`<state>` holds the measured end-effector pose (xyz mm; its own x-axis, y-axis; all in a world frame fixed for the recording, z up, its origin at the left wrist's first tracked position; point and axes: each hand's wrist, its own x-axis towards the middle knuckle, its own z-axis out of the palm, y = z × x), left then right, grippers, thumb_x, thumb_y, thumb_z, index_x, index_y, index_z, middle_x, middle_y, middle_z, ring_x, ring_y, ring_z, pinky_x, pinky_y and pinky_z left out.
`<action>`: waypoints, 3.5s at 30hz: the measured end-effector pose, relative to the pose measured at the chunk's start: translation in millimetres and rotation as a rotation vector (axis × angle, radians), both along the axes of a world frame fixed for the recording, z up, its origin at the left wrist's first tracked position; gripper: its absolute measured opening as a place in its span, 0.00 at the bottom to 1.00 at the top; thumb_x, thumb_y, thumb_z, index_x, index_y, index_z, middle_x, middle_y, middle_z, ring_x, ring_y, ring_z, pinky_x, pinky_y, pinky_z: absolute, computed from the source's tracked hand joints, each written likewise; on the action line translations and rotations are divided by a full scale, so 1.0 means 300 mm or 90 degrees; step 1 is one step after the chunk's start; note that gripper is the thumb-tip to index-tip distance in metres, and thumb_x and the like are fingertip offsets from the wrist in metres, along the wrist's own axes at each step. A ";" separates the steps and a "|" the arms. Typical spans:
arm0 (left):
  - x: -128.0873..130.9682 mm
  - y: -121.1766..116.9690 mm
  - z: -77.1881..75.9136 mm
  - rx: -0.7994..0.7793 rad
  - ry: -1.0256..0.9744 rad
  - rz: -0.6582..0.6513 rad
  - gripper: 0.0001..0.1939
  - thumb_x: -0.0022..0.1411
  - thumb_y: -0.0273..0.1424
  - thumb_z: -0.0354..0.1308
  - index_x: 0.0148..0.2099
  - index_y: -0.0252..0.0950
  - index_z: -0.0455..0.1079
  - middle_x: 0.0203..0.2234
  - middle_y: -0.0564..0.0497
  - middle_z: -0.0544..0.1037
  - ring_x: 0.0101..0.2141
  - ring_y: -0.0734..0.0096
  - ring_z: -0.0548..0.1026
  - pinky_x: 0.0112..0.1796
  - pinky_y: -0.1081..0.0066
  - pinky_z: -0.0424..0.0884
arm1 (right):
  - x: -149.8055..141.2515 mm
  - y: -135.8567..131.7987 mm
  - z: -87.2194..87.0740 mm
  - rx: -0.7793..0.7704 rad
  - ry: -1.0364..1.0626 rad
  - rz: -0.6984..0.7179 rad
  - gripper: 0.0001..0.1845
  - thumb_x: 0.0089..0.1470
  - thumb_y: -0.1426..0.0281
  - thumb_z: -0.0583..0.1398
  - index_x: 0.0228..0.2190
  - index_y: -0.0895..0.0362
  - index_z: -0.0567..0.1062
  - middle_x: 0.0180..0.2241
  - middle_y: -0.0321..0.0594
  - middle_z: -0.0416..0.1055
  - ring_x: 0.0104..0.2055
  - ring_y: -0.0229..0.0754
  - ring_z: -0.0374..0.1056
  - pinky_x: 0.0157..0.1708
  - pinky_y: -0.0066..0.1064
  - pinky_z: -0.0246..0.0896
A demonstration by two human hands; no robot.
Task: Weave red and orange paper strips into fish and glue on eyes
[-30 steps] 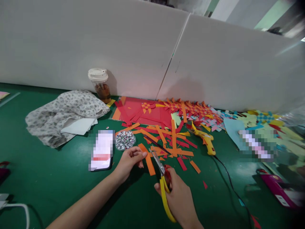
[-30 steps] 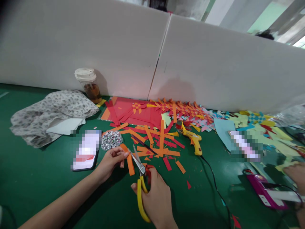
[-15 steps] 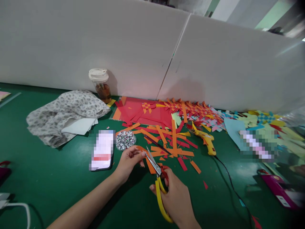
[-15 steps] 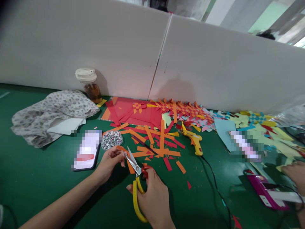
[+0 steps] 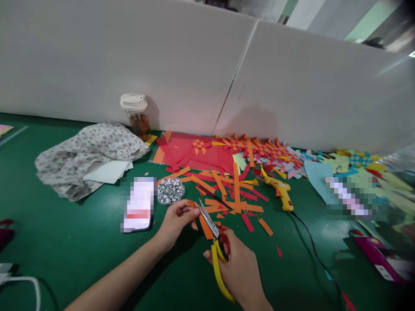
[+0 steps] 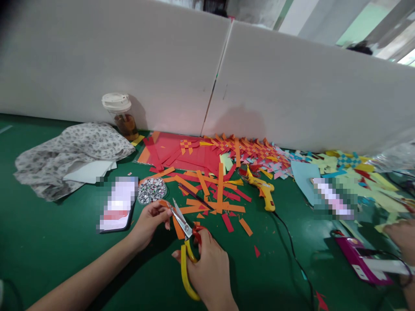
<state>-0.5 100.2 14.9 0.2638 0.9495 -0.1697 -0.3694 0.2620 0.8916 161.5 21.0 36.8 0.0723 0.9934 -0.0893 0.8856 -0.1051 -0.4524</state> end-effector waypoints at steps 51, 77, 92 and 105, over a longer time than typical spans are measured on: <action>0.008 0.000 0.011 -0.104 -0.092 -0.090 0.12 0.46 0.33 0.66 0.28 0.30 0.69 0.16 0.56 0.72 0.12 0.86 0.64 0.16 0.83 0.60 | 0.021 0.000 0.006 0.041 -0.105 0.058 0.18 0.45 0.52 0.58 0.27 0.54 0.66 0.20 0.33 0.67 0.22 0.40 0.64 0.23 0.28 0.50; 0.011 -0.005 -0.010 -0.123 -0.107 -0.143 0.11 0.45 0.31 0.67 0.27 0.31 0.69 0.15 0.56 0.72 0.11 0.85 0.65 0.15 0.83 0.60 | 0.032 -0.009 -0.001 0.056 -0.136 0.069 0.11 0.43 0.61 0.57 0.28 0.53 0.63 0.20 0.33 0.66 0.24 0.41 0.65 0.20 0.27 0.51; 0.017 -0.014 0.001 -0.124 -0.078 -0.163 0.13 0.43 0.33 0.68 0.26 0.30 0.68 0.13 0.57 0.69 0.11 0.85 0.64 0.14 0.83 0.60 | 0.041 -0.020 -0.014 0.082 -0.124 0.001 0.10 0.48 0.60 0.55 0.29 0.54 0.68 0.20 0.35 0.70 0.22 0.42 0.67 0.20 0.27 0.51; 0.010 0.018 0.004 -0.171 -0.010 0.008 0.15 0.43 0.34 0.68 0.27 0.33 0.65 0.12 0.60 0.69 0.13 0.83 0.66 0.16 0.83 0.61 | 0.168 0.055 -0.032 0.256 -0.159 -0.192 0.22 0.49 0.57 0.56 0.42 0.57 0.67 0.40 0.48 0.69 0.43 0.51 0.65 0.35 0.37 0.61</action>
